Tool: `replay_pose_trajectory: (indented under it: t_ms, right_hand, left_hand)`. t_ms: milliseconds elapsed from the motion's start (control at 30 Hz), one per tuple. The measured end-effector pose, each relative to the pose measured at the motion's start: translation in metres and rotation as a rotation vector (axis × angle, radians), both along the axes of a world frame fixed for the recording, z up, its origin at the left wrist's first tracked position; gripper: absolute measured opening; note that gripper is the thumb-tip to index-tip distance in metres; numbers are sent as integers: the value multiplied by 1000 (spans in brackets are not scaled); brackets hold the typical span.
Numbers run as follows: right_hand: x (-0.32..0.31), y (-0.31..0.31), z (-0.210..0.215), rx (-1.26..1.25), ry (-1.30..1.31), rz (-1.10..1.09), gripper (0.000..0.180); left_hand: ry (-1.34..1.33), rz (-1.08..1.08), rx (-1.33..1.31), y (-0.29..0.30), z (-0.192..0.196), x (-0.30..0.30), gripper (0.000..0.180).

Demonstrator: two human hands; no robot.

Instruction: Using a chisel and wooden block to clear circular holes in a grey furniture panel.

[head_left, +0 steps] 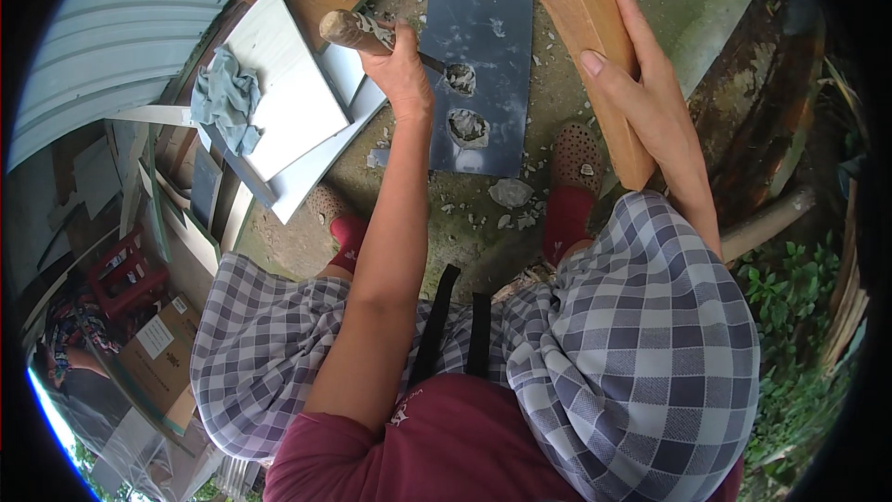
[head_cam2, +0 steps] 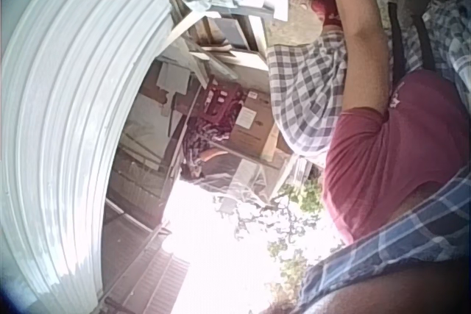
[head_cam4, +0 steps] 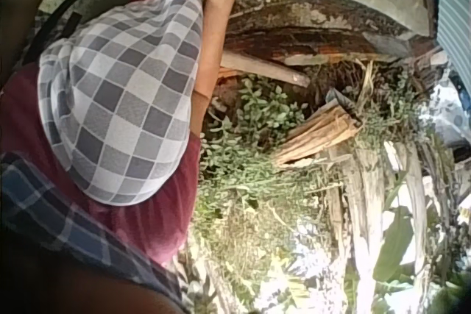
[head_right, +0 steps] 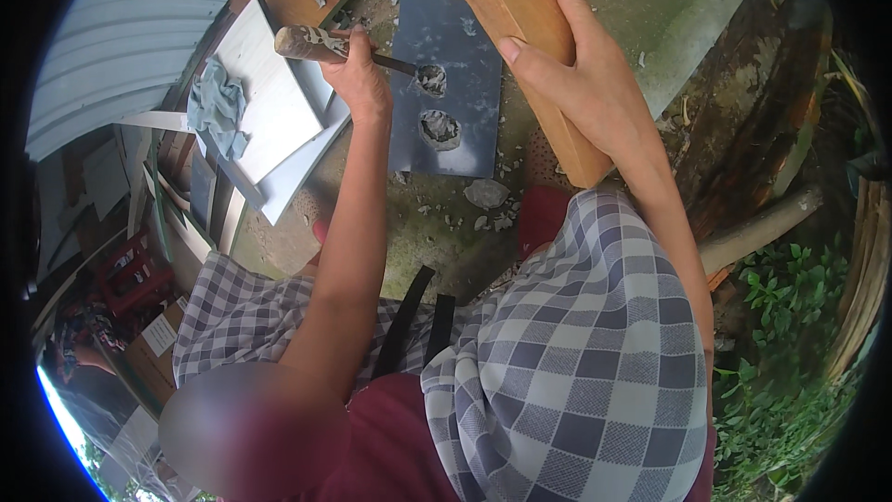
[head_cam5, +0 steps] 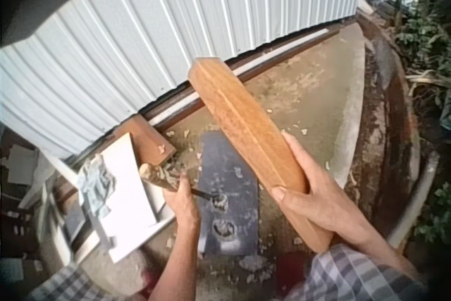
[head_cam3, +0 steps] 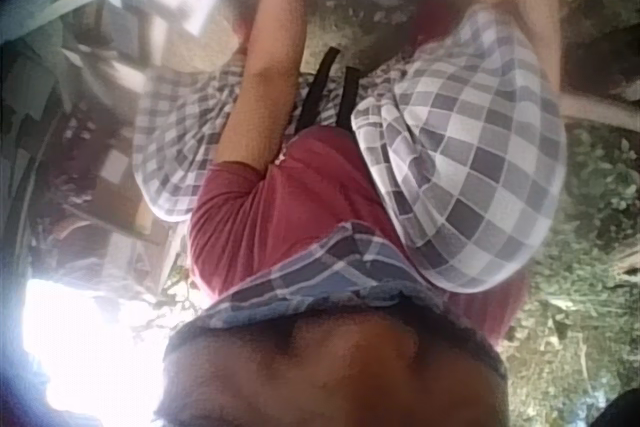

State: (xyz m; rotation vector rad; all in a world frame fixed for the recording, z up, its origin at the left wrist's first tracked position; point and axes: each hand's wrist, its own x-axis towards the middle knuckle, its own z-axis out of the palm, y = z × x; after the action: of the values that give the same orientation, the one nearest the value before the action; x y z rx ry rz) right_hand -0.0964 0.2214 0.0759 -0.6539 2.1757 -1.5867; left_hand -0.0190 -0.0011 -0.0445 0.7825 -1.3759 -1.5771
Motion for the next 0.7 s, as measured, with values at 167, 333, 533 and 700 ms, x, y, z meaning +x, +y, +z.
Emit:
replay_pose_trajectory:
  t_ms: [167,333,533,700]
  right_hand:
    - [-27,-20,0,-81,305,202,89]
    - [-23,-25,59,-153,260,421,90]
    - [-39,-52,119,-304,339,654,87]
    - [-27,-62,99,304,637,683,86]
  left_hand:
    - [-26,10,-35,-3,2,2,15]
    - [-40,6,-40,1,-2,-1,15]
    - [-46,-28,-71,2,4,-3,16]
    - [-42,-75,-85,4,1,-7,20]
